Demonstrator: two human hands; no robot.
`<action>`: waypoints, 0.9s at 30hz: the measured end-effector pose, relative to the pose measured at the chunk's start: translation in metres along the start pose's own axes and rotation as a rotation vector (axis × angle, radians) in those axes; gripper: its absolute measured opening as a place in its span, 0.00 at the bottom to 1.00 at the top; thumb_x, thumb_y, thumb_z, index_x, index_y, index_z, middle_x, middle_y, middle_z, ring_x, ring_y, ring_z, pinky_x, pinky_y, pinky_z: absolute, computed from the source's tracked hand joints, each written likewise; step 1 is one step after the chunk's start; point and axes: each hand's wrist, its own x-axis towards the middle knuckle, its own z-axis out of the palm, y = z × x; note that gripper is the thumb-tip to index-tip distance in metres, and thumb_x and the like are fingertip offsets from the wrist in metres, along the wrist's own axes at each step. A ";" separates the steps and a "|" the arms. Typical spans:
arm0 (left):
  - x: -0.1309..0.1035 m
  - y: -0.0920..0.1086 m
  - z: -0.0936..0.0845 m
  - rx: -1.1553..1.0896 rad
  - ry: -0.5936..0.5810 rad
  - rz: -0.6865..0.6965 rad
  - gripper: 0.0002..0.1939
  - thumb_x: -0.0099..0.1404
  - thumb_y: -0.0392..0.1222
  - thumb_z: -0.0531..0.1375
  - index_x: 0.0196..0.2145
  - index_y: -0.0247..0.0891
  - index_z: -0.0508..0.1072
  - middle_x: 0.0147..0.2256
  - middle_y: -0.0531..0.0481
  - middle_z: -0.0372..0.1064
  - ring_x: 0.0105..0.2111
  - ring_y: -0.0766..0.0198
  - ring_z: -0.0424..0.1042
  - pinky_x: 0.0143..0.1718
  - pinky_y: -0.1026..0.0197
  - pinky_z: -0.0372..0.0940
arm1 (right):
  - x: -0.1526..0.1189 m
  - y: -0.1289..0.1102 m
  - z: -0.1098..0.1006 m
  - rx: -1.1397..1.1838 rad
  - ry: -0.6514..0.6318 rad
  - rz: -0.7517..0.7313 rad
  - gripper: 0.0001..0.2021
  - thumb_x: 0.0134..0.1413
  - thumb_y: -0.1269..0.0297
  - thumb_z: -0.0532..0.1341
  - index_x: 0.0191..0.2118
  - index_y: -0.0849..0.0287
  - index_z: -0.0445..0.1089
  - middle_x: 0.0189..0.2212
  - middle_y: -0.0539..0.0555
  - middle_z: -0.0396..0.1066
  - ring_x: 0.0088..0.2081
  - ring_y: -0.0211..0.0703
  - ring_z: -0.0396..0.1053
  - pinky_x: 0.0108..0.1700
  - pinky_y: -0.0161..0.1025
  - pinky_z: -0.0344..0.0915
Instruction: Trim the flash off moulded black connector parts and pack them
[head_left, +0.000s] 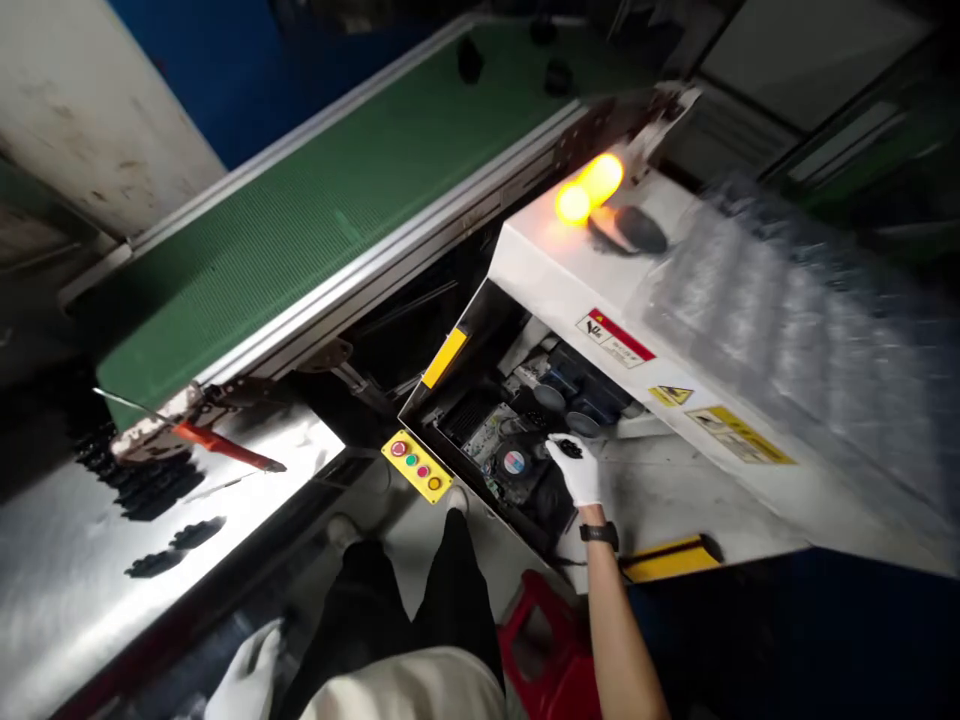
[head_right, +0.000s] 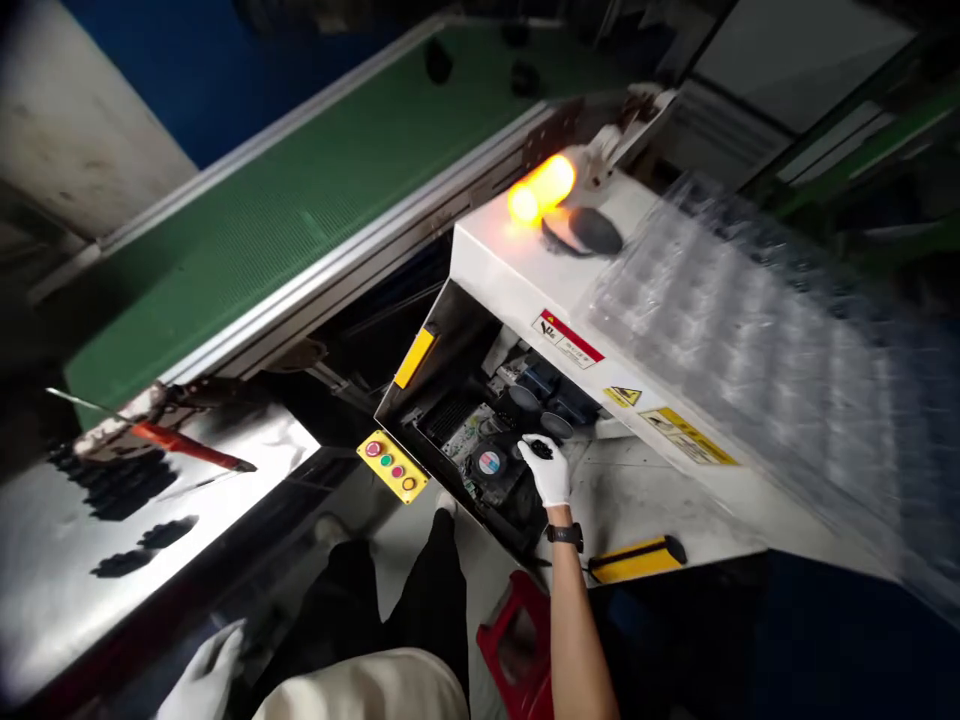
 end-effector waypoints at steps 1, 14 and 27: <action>-0.015 0.014 0.021 -0.038 -0.034 0.035 0.26 0.62 0.65 0.63 0.48 0.46 0.83 0.51 0.46 0.85 0.59 0.38 0.80 0.66 0.42 0.71 | 0.003 0.013 0.001 0.033 -0.036 -0.009 0.21 0.53 0.44 0.74 0.40 0.59 0.81 0.39 0.57 0.84 0.42 0.48 0.81 0.53 0.48 0.79; -0.128 0.161 0.156 -0.111 -0.592 0.478 0.27 0.82 0.63 0.56 0.44 0.38 0.83 0.41 0.45 0.80 0.40 0.59 0.77 0.48 0.60 0.72 | 0.005 0.047 0.005 0.161 -0.039 -0.248 0.06 0.63 0.61 0.73 0.39 0.57 0.81 0.38 0.56 0.85 0.48 0.54 0.84 0.55 0.55 0.80; -0.123 0.245 0.211 -0.234 -0.698 0.754 0.20 0.83 0.54 0.58 0.58 0.40 0.82 0.50 0.43 0.83 0.48 0.59 0.82 0.55 0.58 0.75 | 0.005 0.042 0.004 0.062 0.066 -0.231 0.11 0.63 0.56 0.75 0.41 0.58 0.80 0.39 0.57 0.85 0.45 0.54 0.86 0.52 0.55 0.83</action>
